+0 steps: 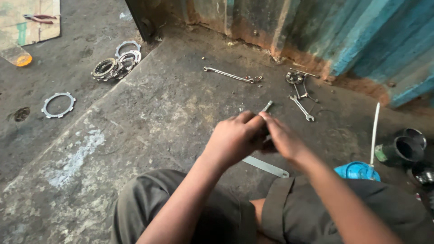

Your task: The person sits on the floor and uses a screwdriver to tighten screws on a cylindrical mechanical part. They then use a wrench to tighten a nut on the same part, rotating it and adjusting the grip as needed.

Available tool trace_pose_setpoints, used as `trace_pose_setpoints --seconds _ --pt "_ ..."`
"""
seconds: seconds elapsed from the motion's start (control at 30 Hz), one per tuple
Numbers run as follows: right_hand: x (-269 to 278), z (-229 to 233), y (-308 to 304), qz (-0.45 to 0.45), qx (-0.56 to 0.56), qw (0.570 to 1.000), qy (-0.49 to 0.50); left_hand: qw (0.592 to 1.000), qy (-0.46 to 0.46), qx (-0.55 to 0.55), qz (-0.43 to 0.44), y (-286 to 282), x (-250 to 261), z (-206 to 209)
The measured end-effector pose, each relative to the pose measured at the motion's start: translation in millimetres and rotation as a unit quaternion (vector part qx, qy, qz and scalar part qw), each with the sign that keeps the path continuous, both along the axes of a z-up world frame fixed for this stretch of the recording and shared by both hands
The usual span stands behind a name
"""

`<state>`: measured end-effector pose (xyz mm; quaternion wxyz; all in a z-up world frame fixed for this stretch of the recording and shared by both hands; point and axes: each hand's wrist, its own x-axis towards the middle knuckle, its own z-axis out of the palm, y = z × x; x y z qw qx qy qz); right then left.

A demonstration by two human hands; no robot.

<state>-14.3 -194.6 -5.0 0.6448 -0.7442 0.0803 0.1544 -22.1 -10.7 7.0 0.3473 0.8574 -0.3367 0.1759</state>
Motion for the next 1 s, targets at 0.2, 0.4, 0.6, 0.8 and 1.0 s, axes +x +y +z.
trace_pose_setpoints --seconds 0.2,0.4,0.6,0.8,1.0 --pt "-3.3 -17.0 10.7 0.035 0.128 0.991 -0.031 0.997 0.028 -0.001 0.067 1.9 11.0 1.2" --pt "-3.9 -21.7 22.2 0.026 0.085 0.994 -0.06 0.993 0.104 0.013 0.044 22.9 17.4 21.1" --pt "1.0 -14.9 2.0 0.008 0.116 0.993 -0.031 0.995 0.068 0.066 -0.003 26.3 5.9 19.2" --pt "7.3 33.2 -42.4 0.133 0.032 0.99 -0.013 0.999 0.009 -0.041 -0.026 16.7 0.7 20.9" --pt "18.4 36.9 -43.0 0.09 -0.038 0.993 0.065 0.997 -0.07 0.005 0.026 -5.5 -11.9 10.8"
